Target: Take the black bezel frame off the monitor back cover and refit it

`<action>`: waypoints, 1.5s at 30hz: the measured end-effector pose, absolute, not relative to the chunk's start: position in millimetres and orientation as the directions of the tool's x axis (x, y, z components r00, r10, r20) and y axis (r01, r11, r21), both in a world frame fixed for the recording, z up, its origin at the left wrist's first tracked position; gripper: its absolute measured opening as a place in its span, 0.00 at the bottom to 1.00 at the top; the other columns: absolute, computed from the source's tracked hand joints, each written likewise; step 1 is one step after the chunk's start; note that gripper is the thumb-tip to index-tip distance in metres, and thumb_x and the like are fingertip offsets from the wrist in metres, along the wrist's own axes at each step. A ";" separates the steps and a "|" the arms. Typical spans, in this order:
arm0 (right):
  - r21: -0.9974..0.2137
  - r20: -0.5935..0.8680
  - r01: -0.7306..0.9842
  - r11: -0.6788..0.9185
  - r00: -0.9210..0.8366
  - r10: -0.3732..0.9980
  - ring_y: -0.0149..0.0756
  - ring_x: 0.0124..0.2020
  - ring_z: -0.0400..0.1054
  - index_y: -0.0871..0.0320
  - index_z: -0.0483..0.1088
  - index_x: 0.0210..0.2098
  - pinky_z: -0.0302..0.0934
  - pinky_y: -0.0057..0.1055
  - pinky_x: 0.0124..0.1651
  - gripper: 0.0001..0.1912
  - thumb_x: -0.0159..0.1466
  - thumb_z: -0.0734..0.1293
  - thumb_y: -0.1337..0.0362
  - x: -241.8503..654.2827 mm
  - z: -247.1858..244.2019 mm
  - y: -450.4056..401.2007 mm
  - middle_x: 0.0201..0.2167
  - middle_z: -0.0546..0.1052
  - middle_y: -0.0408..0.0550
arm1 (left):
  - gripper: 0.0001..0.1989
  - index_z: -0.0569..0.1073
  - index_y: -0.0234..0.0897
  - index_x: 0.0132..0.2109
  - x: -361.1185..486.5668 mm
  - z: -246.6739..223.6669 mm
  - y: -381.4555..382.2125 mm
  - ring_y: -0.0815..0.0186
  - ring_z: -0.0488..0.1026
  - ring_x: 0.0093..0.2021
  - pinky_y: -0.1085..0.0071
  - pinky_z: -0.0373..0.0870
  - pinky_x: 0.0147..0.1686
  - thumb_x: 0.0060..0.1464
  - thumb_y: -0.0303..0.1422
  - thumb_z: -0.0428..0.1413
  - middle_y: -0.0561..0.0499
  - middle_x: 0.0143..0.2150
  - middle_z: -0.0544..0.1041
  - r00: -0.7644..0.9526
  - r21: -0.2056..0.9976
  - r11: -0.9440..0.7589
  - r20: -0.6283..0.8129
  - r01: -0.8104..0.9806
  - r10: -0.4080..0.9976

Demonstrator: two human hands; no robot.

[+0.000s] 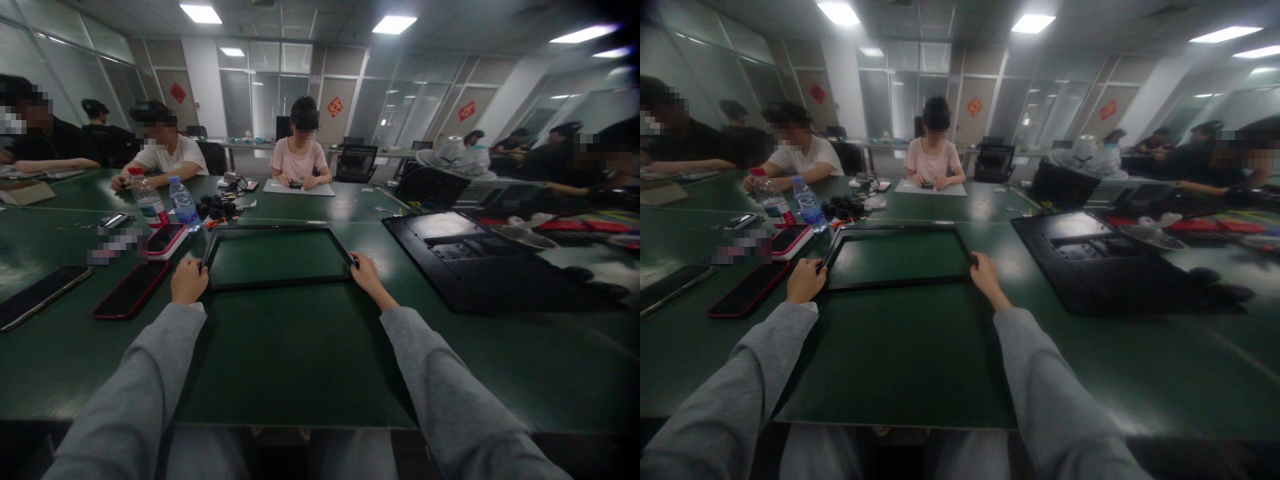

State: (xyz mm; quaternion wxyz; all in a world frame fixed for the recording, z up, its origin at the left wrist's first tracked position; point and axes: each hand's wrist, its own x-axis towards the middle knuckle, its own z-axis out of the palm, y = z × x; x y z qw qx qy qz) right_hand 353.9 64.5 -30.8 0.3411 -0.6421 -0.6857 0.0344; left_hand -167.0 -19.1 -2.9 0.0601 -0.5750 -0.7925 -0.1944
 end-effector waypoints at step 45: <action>-0.427 0.446 0.887 0.177 0.036 0.894 0.47 0.54 0.66 0.60 0.71 0.57 0.60 0.47 0.61 0.26 0.60 0.59 0.71 357.8 -38.7 71.8 0.53 0.76 0.57 | 0.26 0.75 0.33 0.59 -162.2 4.7 -23.5 0.47 0.69 0.58 0.56 0.69 0.54 0.63 0.42 0.47 0.34 0.58 0.72 -0.305 0.141 0.276 0.263 0.951 0.915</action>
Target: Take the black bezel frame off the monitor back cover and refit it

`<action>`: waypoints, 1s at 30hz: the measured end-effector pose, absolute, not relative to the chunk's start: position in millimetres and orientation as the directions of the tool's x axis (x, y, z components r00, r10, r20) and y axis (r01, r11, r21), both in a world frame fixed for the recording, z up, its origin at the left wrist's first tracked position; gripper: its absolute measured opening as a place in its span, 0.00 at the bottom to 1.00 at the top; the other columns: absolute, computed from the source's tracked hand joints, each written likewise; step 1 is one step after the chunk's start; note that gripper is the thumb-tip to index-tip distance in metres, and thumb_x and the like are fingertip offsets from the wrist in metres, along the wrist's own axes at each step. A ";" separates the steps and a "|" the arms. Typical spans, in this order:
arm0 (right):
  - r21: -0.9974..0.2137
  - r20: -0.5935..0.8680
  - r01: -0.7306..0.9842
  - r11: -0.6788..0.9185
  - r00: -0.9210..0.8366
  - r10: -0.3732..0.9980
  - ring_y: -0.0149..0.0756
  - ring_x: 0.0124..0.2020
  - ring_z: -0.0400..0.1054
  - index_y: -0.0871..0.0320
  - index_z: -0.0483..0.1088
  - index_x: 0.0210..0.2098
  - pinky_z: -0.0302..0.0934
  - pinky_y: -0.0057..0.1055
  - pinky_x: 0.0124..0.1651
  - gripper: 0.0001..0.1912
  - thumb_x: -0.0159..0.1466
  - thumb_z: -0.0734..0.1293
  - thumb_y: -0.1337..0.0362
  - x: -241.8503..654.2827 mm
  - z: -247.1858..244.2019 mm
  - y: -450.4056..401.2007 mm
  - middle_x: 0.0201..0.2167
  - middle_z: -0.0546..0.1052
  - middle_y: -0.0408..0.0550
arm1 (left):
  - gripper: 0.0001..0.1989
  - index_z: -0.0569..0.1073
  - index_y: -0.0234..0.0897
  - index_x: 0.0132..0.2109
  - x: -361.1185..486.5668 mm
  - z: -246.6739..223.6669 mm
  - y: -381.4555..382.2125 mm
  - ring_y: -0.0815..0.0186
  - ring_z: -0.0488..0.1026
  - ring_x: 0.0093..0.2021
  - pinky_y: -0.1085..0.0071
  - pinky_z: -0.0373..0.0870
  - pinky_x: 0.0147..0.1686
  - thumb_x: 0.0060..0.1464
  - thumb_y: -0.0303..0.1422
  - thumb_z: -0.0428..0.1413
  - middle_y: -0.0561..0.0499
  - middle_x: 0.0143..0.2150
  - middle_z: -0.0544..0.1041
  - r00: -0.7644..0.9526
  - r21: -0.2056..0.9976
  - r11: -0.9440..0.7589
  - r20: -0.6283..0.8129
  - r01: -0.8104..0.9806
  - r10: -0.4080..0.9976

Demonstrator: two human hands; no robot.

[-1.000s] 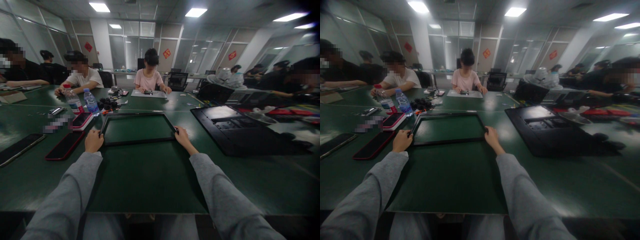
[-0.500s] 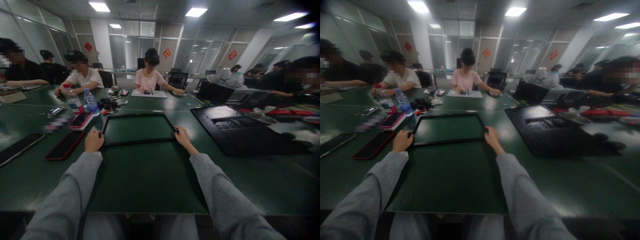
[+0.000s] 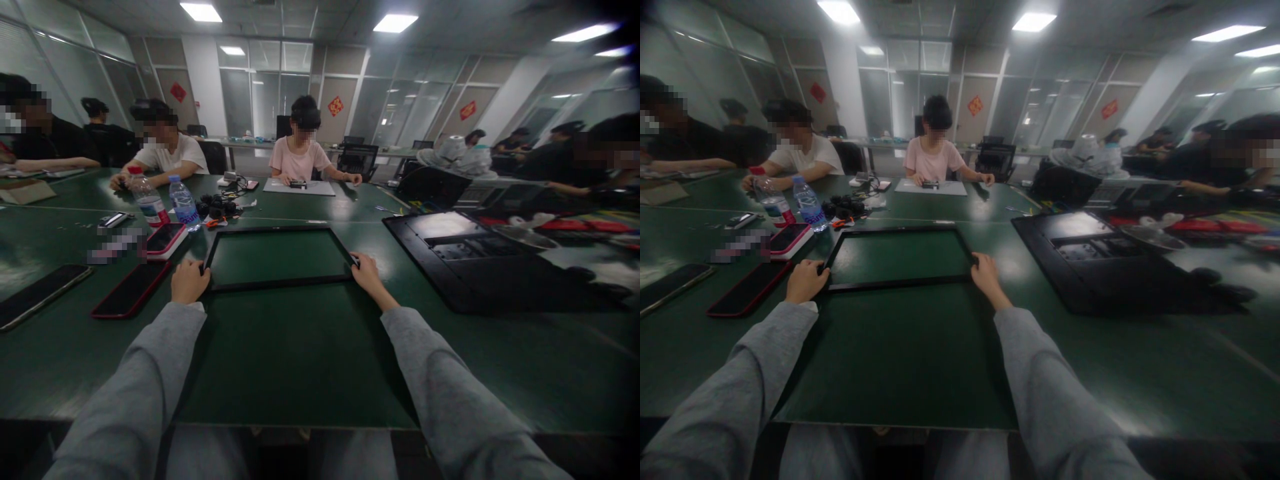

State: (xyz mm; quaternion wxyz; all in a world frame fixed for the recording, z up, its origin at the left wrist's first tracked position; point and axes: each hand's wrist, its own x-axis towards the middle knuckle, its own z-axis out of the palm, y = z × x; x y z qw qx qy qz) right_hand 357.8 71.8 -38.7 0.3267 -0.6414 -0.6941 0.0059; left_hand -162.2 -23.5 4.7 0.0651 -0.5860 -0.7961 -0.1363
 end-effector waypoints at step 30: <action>-0.555 0.459 0.828 0.082 0.222 0.860 0.50 0.48 0.67 0.64 0.69 0.52 0.59 0.46 0.56 0.20 0.64 0.59 0.61 357.2 -34.6 70.1 0.47 0.76 0.63 | 0.24 0.72 0.33 0.60 -157.0 10.3 -22.6 0.50 0.70 0.56 0.55 0.66 0.55 0.62 0.40 0.48 0.37 0.56 0.71 -0.299 0.376 0.023 0.696 0.926 0.652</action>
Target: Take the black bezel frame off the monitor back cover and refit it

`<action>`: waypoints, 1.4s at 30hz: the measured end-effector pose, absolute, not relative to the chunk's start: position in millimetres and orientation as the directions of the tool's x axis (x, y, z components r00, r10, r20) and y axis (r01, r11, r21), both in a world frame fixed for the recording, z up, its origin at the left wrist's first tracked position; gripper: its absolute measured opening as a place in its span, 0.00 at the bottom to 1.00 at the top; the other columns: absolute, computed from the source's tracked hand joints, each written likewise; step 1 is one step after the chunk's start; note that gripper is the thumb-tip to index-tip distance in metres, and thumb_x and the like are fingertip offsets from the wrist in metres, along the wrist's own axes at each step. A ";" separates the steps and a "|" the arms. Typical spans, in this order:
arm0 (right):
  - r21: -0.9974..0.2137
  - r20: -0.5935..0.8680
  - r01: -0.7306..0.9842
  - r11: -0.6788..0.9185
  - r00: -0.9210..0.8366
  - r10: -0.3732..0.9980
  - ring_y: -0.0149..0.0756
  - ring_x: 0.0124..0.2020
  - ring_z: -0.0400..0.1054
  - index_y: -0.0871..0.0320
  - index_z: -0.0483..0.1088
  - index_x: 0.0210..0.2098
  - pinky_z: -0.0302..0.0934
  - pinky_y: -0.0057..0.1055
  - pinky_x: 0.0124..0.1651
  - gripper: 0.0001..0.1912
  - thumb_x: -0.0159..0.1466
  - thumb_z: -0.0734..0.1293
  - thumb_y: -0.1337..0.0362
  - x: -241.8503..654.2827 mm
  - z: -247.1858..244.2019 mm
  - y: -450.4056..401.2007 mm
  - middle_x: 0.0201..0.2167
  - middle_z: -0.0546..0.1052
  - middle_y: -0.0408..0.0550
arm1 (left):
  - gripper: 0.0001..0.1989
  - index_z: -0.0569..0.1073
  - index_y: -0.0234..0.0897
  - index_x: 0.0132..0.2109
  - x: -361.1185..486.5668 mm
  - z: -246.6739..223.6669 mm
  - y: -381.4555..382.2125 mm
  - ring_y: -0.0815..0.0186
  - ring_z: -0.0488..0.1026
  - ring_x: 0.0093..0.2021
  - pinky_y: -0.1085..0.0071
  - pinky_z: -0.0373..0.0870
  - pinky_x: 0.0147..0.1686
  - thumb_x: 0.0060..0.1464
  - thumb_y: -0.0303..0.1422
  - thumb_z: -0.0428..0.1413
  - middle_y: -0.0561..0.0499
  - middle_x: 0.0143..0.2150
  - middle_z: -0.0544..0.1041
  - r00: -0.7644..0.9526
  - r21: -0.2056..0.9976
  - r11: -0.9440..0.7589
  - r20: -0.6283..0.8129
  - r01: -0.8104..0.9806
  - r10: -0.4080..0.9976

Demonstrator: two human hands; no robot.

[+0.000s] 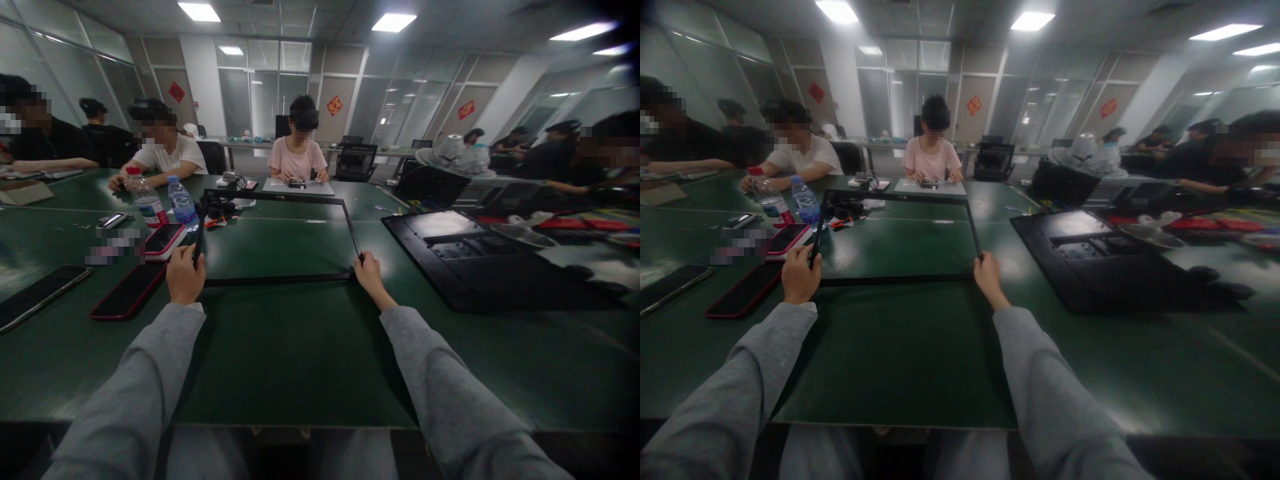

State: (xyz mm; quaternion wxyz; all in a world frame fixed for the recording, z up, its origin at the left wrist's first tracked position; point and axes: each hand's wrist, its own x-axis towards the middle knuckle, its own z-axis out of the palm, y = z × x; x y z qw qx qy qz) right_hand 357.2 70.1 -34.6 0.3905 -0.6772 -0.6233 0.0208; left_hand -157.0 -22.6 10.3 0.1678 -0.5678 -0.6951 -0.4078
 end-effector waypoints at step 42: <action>-0.556 0.427 0.829 0.055 0.229 0.875 0.48 0.49 0.63 0.60 0.77 0.42 0.53 0.50 0.60 0.17 0.58 0.61 0.63 357.7 -27.7 64.2 0.39 0.74 0.57 | 0.22 0.75 0.38 0.57 -161.0 -3.3 -24.1 0.40 0.63 0.62 0.38 0.63 0.54 0.61 0.43 0.50 0.33 0.59 0.72 -0.346 0.359 0.220 0.341 0.907 0.874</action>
